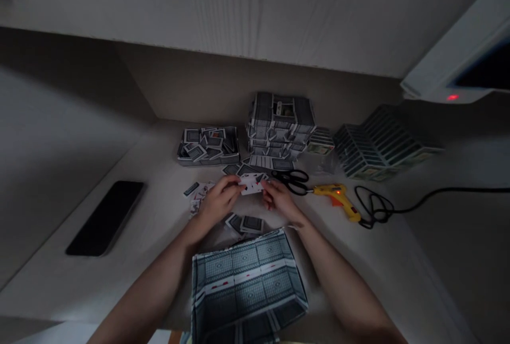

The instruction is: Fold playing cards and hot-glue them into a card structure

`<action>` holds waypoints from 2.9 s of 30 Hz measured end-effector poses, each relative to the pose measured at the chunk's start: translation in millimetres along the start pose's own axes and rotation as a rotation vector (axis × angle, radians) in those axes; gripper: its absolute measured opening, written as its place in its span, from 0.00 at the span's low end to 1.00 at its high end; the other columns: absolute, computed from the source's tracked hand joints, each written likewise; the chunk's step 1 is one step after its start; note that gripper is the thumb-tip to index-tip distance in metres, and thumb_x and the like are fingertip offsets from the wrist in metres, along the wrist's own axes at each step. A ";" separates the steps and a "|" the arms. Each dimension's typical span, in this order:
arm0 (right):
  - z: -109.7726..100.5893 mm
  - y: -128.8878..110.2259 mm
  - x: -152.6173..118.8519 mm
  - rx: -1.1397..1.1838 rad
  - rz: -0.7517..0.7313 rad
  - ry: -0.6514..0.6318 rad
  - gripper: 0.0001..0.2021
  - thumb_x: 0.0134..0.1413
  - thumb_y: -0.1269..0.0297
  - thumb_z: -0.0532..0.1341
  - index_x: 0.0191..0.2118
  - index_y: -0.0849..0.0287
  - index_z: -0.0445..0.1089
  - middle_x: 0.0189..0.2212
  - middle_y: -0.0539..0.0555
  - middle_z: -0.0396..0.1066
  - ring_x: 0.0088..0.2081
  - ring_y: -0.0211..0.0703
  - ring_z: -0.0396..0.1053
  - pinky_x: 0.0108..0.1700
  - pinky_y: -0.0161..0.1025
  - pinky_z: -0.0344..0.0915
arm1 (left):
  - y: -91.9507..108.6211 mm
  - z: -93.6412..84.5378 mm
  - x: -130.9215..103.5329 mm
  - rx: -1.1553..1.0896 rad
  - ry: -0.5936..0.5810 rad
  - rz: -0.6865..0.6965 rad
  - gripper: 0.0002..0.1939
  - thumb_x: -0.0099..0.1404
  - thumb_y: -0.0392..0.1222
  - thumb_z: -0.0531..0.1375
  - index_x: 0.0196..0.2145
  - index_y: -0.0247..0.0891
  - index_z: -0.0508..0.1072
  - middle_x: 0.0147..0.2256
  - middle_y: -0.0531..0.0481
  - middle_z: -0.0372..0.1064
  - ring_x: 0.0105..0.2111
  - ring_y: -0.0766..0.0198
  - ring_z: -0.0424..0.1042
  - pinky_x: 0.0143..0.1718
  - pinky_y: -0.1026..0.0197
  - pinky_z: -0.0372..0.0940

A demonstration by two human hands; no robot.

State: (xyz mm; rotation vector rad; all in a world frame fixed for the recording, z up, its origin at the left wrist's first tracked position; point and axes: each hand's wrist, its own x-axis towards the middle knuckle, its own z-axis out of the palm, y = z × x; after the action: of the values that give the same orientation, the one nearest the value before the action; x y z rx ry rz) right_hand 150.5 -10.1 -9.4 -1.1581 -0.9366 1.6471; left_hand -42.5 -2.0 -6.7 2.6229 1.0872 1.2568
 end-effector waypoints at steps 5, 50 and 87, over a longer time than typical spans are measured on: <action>-0.5 1.5 1.0 0.005 0.002 -0.031 0.12 0.44 0.55 0.55 0.21 0.56 0.54 0.09 0.40 0.51 0.09 0.32 0.56 0.10 0.30 0.47 | 1.7 0.9 -1.0 -0.001 0.006 0.011 0.08 0.61 0.33 0.53 0.36 0.40 0.71 0.40 0.48 0.65 0.41 0.66 0.67 0.42 0.62 0.66; 8.3 2.0 -10.9 -0.746 -0.495 0.120 0.12 0.56 0.59 0.48 0.26 0.56 0.62 0.20 0.48 0.60 0.24 0.37 0.58 0.28 0.34 0.51 | 21.2 8.8 22.4 -0.654 -0.254 -0.817 0.16 0.55 0.52 0.56 0.22 0.35 0.69 0.20 0.56 0.64 0.23 0.67 0.63 0.26 0.66 0.57; 13.3 10.6 -4.7 -0.428 -0.414 0.125 0.15 0.51 0.52 0.53 0.22 0.56 0.61 0.19 0.47 0.58 0.25 0.37 0.56 0.28 0.34 0.54 | 17.9 16.6 13.0 -0.593 -0.263 -0.606 0.16 0.60 0.49 0.51 0.21 0.37 0.58 0.20 0.58 0.52 0.22 0.70 0.53 0.23 0.68 0.52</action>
State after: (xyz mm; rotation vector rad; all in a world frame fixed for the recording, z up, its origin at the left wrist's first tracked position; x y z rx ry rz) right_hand 136.1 -19.0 -14.1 -1.2255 -1.3841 1.0602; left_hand -15.0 -3.4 -3.5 1.7692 1.1153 0.8843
